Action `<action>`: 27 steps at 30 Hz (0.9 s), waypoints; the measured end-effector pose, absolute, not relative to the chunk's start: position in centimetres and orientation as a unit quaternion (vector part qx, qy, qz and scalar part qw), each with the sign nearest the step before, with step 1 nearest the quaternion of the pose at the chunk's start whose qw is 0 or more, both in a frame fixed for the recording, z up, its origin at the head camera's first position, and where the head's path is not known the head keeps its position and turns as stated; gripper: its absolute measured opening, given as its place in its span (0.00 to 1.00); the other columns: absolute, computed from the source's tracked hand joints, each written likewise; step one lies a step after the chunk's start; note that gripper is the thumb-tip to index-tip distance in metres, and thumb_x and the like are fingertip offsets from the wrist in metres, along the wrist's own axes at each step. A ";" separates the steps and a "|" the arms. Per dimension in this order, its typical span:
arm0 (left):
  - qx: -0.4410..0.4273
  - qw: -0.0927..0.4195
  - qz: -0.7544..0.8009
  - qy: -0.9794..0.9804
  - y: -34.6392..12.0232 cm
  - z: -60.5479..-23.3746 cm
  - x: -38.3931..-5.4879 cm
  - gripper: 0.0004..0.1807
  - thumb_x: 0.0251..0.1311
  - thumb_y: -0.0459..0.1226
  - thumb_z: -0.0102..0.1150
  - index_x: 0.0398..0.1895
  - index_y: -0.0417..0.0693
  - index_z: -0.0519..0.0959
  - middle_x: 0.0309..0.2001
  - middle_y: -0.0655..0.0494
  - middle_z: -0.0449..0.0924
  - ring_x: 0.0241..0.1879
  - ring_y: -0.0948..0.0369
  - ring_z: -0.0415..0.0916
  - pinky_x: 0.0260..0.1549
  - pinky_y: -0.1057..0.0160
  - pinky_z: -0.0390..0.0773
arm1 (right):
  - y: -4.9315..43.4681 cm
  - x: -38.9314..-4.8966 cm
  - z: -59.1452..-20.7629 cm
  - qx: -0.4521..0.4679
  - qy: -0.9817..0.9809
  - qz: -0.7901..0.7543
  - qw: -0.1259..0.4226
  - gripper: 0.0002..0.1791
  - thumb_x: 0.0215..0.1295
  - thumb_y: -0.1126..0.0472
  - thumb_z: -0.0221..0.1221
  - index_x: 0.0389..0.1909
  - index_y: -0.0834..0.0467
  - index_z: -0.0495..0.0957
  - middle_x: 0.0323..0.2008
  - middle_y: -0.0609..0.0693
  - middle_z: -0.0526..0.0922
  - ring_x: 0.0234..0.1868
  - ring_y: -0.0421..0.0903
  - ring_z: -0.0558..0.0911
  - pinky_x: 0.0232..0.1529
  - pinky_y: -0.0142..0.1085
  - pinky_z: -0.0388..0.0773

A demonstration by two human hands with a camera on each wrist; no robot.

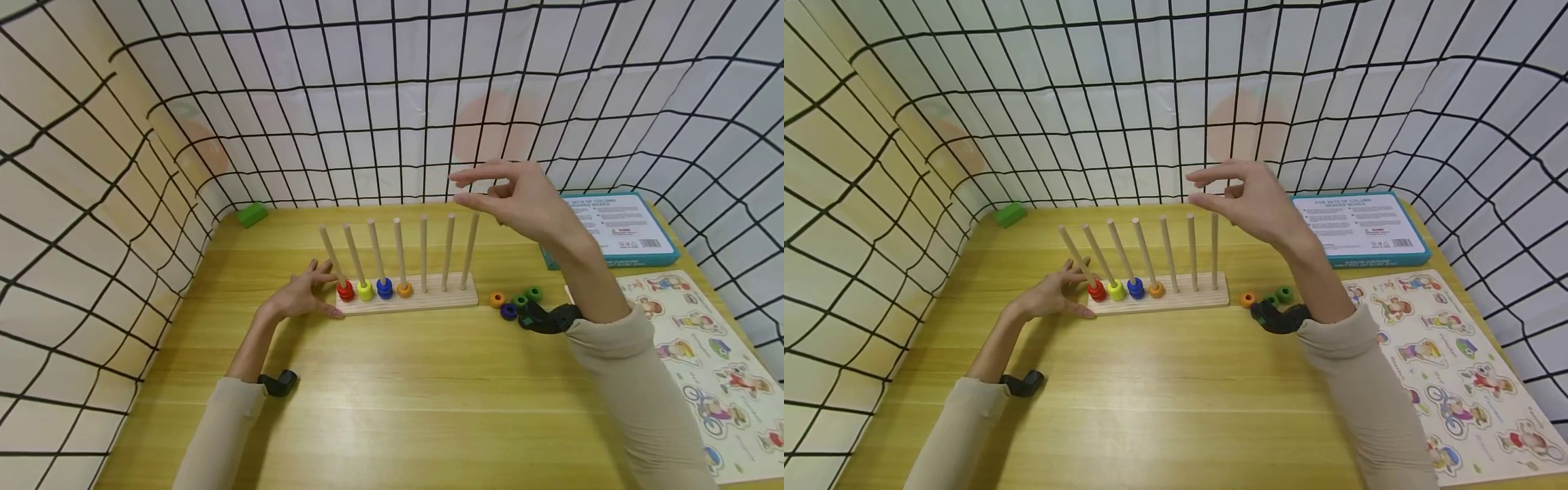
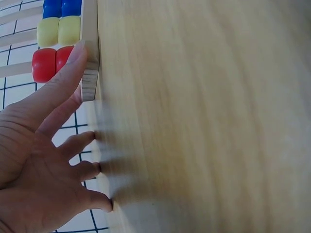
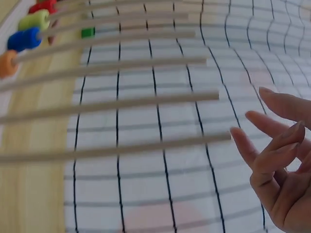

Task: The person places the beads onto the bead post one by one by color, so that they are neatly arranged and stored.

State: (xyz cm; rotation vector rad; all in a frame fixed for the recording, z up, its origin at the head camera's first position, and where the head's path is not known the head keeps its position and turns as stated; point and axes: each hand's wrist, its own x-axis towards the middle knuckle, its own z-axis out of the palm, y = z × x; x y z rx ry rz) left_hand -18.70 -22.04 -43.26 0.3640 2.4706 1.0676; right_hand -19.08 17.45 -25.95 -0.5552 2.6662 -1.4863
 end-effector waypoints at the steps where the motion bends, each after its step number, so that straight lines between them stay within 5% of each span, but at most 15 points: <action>1: 0.132 0.211 0.384 0.889 -22.0 -43.3 -18.7 0.45 0.53 0.40 0.80 0.74 0.37 0.69 0.84 0.41 0.40 0.83 0.38 0.20 0.70 0.24 0.16 | 18.2 -18.9 -26.2 -0.166 0.861 -0.481 0.017 0.20 0.69 0.47 0.67 0.60 0.47 0.84 0.68 0.46 0.77 0.19 0.40 0.66 0.20 0.34 0.64; 5: 0.133 0.211 0.381 0.890 -22.0 -43.3 -18.7 0.45 0.53 0.40 0.80 0.74 0.37 0.69 0.84 0.40 0.40 0.83 0.38 0.20 0.70 0.23 0.16 | 21.1 -18.5 -28.1 -0.126 0.873 -0.471 0.027 0.24 0.69 0.43 0.66 0.63 0.44 0.82 0.61 0.39 0.81 0.18 0.41 0.63 0.18 0.37 0.62; 7: 0.133 0.211 0.381 0.890 -22.0 -43.3 -18.7 0.45 0.53 0.40 0.80 0.74 0.36 0.69 0.84 0.39 0.40 0.83 0.38 0.20 0.69 0.23 0.16 | 22.5 -18.5 -29.5 -0.109 0.878 -0.464 0.041 0.24 0.70 0.43 0.65 0.64 0.44 0.81 0.45 0.39 0.85 0.16 0.41 0.62 0.16 0.38 0.60; 10: 0.133 0.210 0.382 0.890 -22.0 -43.4 -18.7 0.45 0.53 0.39 0.80 0.73 0.36 0.69 0.84 0.39 0.40 0.83 0.38 0.20 0.69 0.22 0.16 | 24.2 -18.3 -31.7 -0.096 0.884 -0.454 0.062 0.25 0.70 0.44 0.65 0.65 0.46 0.80 0.39 0.39 0.85 0.14 0.41 0.59 0.16 0.38 0.62; 12: 0.134 0.210 0.384 0.889 -22.0 -43.4 -18.7 0.45 0.53 0.39 0.80 0.73 0.35 0.69 0.84 0.39 0.40 0.83 0.38 0.20 0.69 0.22 0.16 | 25.1 -18.2 -33.3 -0.102 0.882 -0.454 0.078 0.26 0.71 0.47 0.65 0.67 0.49 0.78 0.41 0.48 0.88 0.13 0.41 0.58 0.16 0.38 0.62; 14: 0.134 0.209 0.385 0.889 -22.0 -43.4 -18.6 0.45 0.53 0.39 0.80 0.73 0.35 0.69 0.84 0.39 0.40 0.83 0.38 0.20 0.69 0.23 0.16 | 25.6 -17.9 -34.9 -0.111 0.881 -0.451 0.090 0.27 0.72 0.49 0.64 0.69 0.52 0.77 0.58 0.54 0.85 0.12 0.41 0.57 0.16 0.38 0.62; 16: 0.133 0.209 0.386 0.889 -22.0 -43.4 -18.6 0.45 0.53 0.39 0.80 0.73 0.35 0.69 0.84 0.39 0.40 0.83 0.38 0.20 0.70 0.23 0.16 | 26.0 -17.6 -36.3 -0.116 0.879 -0.450 0.103 0.28 0.72 0.52 0.65 0.69 0.55 0.76 0.63 0.61 0.82 0.12 0.39 0.57 0.15 0.36 0.61; 22: 0.133 0.208 0.385 0.889 -22.1 -43.4 -18.6 0.45 0.53 0.39 0.79 0.73 0.35 0.69 0.84 0.39 0.40 0.83 0.38 0.20 0.70 0.23 0.16 | 25.9 -17.0 -39.4 -0.107 0.871 -0.458 0.141 0.28 0.70 0.55 0.67 0.67 0.61 0.77 0.64 0.66 0.80 0.13 0.38 0.64 0.19 0.32 0.68; 27: 0.131 0.210 0.383 0.890 -22.0 -43.3 -18.6 0.45 0.53 0.39 0.80 0.74 0.36 0.69 0.84 0.40 0.40 0.83 0.38 0.20 0.70 0.23 0.16 | 25.6 -16.6 -41.3 -0.103 0.875 -0.440 0.172 0.27 0.67 0.58 0.69 0.65 0.63 0.79 0.63 0.68 0.81 0.14 0.37 0.59 0.20 0.31 0.62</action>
